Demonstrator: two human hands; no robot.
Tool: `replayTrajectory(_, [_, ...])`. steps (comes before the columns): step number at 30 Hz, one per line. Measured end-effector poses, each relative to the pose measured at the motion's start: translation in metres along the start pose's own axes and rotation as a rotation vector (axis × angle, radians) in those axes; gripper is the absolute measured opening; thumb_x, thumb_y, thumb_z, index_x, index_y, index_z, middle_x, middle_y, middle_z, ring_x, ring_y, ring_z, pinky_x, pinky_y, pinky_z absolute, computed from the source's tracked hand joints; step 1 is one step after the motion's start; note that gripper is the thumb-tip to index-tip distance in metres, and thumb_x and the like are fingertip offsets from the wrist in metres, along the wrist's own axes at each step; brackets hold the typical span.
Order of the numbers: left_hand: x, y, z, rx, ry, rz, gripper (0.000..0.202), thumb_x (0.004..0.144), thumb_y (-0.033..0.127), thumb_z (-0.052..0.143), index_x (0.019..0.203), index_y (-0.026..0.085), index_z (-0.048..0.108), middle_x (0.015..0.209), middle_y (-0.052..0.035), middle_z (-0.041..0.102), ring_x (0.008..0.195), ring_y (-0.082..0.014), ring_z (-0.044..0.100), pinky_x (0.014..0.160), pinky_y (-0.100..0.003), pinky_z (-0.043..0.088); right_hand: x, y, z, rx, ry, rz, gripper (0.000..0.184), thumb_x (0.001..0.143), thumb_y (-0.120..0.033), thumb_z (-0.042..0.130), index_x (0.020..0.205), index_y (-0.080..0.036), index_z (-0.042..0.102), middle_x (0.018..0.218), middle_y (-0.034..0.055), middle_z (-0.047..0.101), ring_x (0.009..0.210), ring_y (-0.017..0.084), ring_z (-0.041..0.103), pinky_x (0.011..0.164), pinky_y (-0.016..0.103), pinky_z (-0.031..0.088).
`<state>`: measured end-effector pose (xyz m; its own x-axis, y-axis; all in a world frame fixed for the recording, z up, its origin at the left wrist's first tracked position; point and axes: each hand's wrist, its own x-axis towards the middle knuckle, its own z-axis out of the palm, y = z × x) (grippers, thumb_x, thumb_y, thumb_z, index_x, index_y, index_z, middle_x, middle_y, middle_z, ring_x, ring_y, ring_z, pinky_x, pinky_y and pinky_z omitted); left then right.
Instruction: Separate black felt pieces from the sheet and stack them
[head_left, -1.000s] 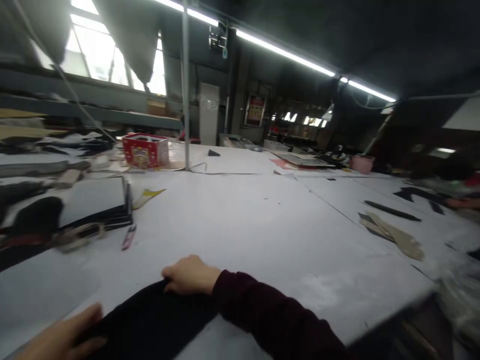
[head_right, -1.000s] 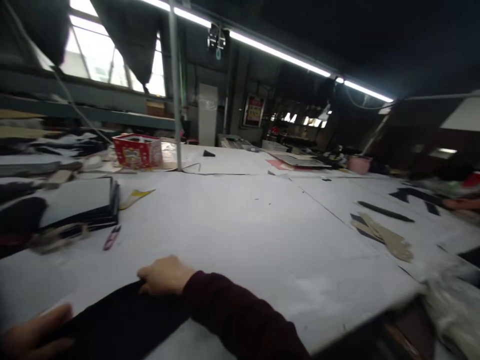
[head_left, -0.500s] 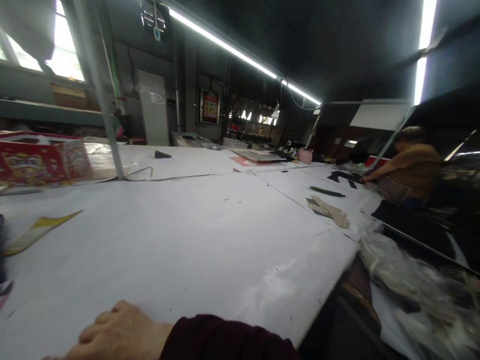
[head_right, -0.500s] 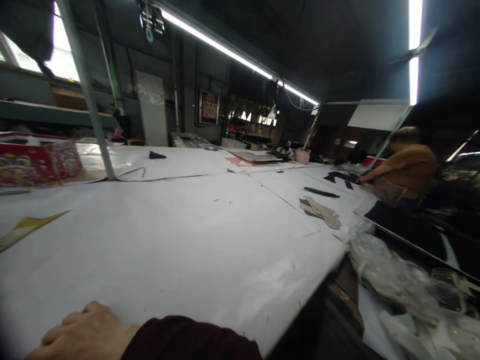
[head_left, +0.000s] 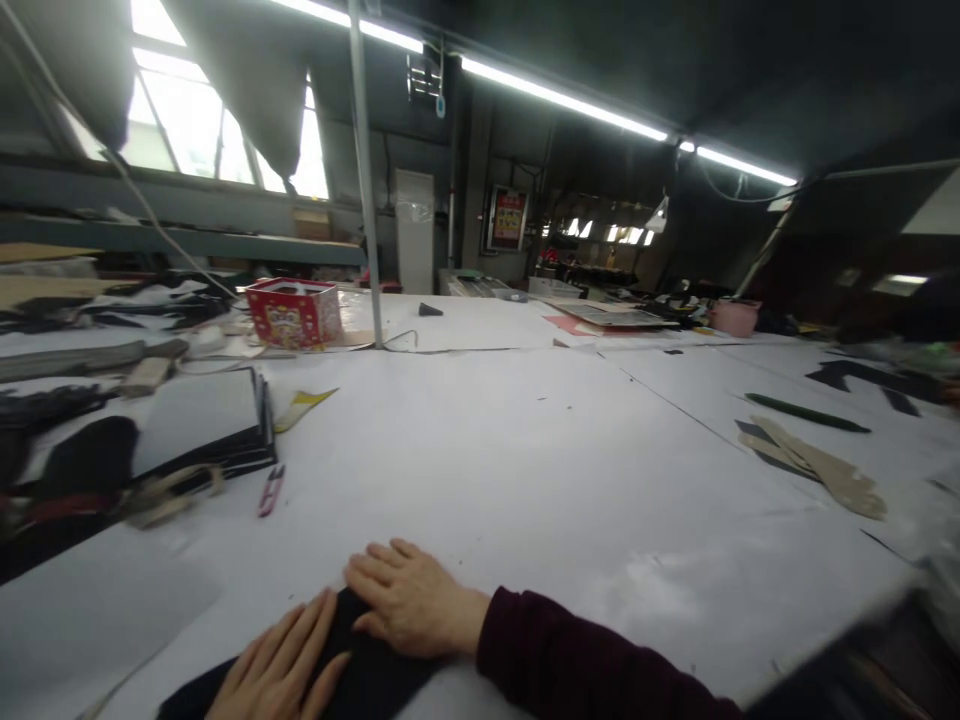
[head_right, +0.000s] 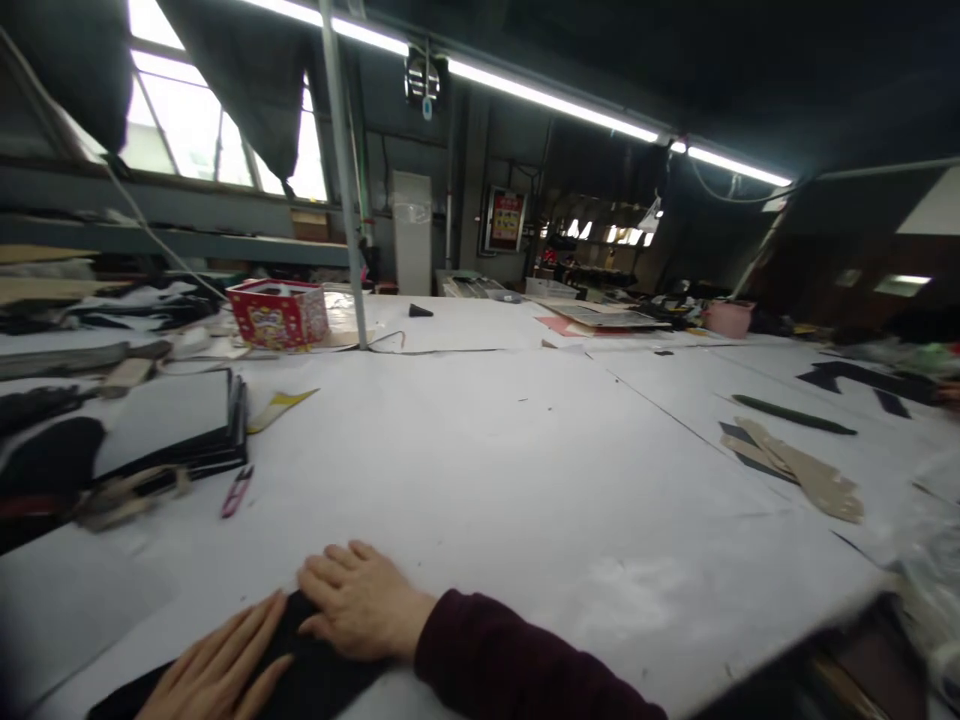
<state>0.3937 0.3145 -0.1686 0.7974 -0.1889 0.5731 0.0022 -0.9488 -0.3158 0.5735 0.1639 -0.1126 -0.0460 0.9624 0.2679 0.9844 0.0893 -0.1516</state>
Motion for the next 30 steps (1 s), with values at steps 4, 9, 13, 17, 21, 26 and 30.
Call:
replayTrajectory(4, [0.017, 0.020, -0.022, 0.032, -0.210, -0.266, 0.043, 0.093, 0.037, 0.045, 0.129, 0.016, 0.057, 0.135, -0.0090, 0.057, 0.122, -0.0300, 0.054, 0.098, -0.045, 0.044, -0.003, 0.007, -0.008, 0.322, -0.035, 0.234, 0.067, 0.085, -0.055, 0.061, 0.139, -0.018, 0.046, 0.145, 0.0104, 0.046, 0.136, 0.026, 0.038, 0.114, 0.042, 0.027])
replayTrajectory(9, [0.030, 0.028, -0.037, -0.077, -0.373, -0.455, 0.046, 0.096, 0.039, 0.045, 0.138, 0.019, 0.048, 0.143, -0.0053, 0.049, 0.132, -0.0267, 0.045, 0.108, -0.044, 0.040, 0.062, 0.032, -0.026, 0.431, 0.207, 0.446, 0.065, 0.100, -0.053, 0.016, 0.143, -0.012, 0.041, 0.144, 0.0174, 0.046, 0.135, 0.027, 0.039, 0.112, 0.050, 0.029])
replayTrajectory(13, [0.030, 0.028, -0.044, -0.154, -0.355, -0.507, 0.045, 0.097, 0.039, 0.044, 0.138, 0.021, 0.048, 0.143, -0.0058, 0.050, 0.132, -0.0266, 0.044, 0.109, -0.046, 0.039, 0.113, 0.000, -0.015, 0.437, 0.379, 0.463, 0.060, 0.101, -0.048, 0.008, 0.148, -0.017, 0.030, 0.149, 0.0096, 0.041, 0.138, 0.018, 0.036, 0.113, 0.039, 0.031])
replayTrajectory(17, [0.029, 0.027, -0.046, -0.234, -0.354, -0.526, 0.037, 0.096, 0.032, 0.046, 0.130, 0.023, 0.055, 0.136, -0.0057, 0.056, 0.131, -0.0250, 0.045, 0.112, -0.048, 0.034, 0.118, -0.036, 0.032, 0.371, 0.330, 0.414, 0.061, 0.100, -0.051, 0.023, 0.145, -0.012, 0.036, 0.147, 0.0130, 0.043, 0.136, 0.022, 0.038, 0.111, 0.040, 0.035])
replayTrajectory(21, [0.029, 0.026, -0.046, -0.284, -0.345, -0.543, 0.033, 0.095, 0.029, 0.048, 0.126, 0.024, 0.058, 0.134, -0.0047, 0.058, 0.130, -0.0237, 0.046, 0.114, -0.047, 0.031, 0.107, -0.037, 0.059, 0.268, 0.232, 0.380, 0.065, 0.098, -0.054, 0.030, 0.149, -0.014, 0.028, 0.154, 0.0117, 0.031, 0.142, 0.027, 0.024, 0.113, 0.047, 0.028])
replayTrajectory(26, [0.027, 0.026, -0.042, -0.305, -0.361, -0.577, 0.041, 0.096, 0.035, 0.047, 0.135, 0.023, 0.051, 0.142, -0.0045, 0.051, 0.133, -0.0230, 0.041, 0.115, -0.044, 0.030, 0.094, -0.015, 0.052, 0.116, 0.117, 0.345, 0.066, 0.096, -0.060, 0.031, 0.150, -0.024, 0.027, 0.155, 0.0083, 0.028, 0.144, 0.028, 0.020, 0.115, 0.050, 0.019])
replayTrajectory(30, [0.023, 0.026, -0.039, -0.296, -0.350, -0.572, 0.049, 0.097, 0.039, 0.042, 0.143, 0.023, 0.039, 0.147, -0.0021, 0.044, 0.136, -0.0224, 0.039, 0.114, -0.043, 0.031, 0.073, 0.005, 0.049, -0.020, 0.083, 0.365, 0.061, 0.098, -0.055, 0.030, 0.151, -0.024, 0.026, 0.156, 0.0081, 0.027, 0.145, 0.026, 0.016, 0.116, 0.050, 0.013])
